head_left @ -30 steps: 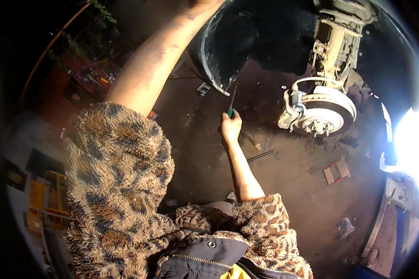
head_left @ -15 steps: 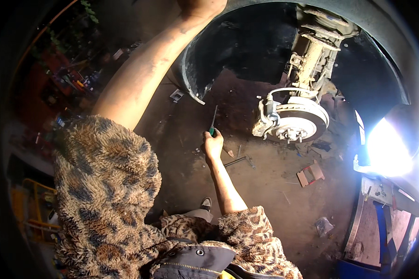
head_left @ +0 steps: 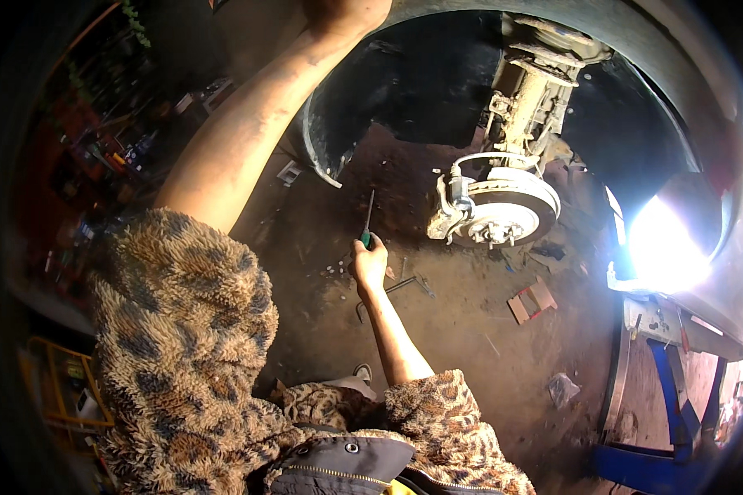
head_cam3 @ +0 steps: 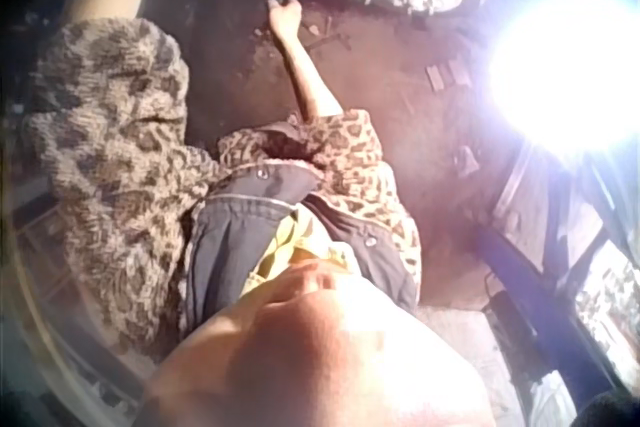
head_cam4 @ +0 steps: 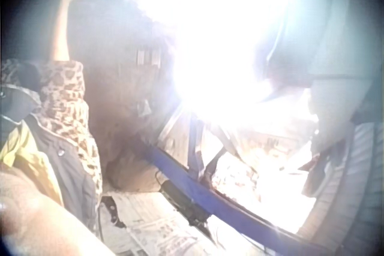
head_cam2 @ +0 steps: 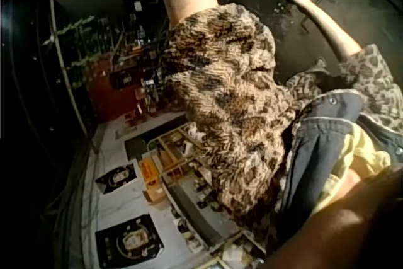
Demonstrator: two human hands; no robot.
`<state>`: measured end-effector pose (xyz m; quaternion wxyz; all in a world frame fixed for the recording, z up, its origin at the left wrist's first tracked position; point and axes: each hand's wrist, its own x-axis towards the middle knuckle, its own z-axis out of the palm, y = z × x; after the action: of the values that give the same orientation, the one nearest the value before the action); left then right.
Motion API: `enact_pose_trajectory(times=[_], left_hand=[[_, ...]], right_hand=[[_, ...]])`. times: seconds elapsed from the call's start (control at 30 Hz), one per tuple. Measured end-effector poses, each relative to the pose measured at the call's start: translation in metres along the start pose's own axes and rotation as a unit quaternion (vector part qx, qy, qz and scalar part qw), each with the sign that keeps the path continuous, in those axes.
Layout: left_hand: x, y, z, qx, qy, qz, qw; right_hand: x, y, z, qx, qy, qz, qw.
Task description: The person uses a screwdriver to pry and fit a plastic wheel arch liner into the wheel well of a car. They repeatedly adjust the liner's position around the wheel opening and then move a tire nearby.
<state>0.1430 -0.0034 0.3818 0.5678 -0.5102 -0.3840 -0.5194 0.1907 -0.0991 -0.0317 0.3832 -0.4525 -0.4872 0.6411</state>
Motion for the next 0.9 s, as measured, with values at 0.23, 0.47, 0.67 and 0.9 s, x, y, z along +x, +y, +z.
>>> enact_pose_trajectory(times=[0.23,0.47,0.67,0.9], left_hand=[[-0.004,-0.006,0.002,0.016,-0.002,-0.01,1.0],[-0.003,-0.009,0.0,0.025,0.011,0.071,0.997],[-0.003,0.003,0.006,-0.015,-0.012,0.089,0.996],[-0.014,-0.048,0.004,-0.054,-0.115,-0.097,0.987]], right_hand=[[-0.001,0.002,-0.001,-0.008,-0.048,-0.042,0.998],[0.007,0.016,0.004,-0.031,-0.027,-0.024,0.999],[0.028,0.005,0.004,0.043,0.029,-0.08,0.996],[-0.006,-0.034,0.054,0.088,0.159,-0.16,0.97]])
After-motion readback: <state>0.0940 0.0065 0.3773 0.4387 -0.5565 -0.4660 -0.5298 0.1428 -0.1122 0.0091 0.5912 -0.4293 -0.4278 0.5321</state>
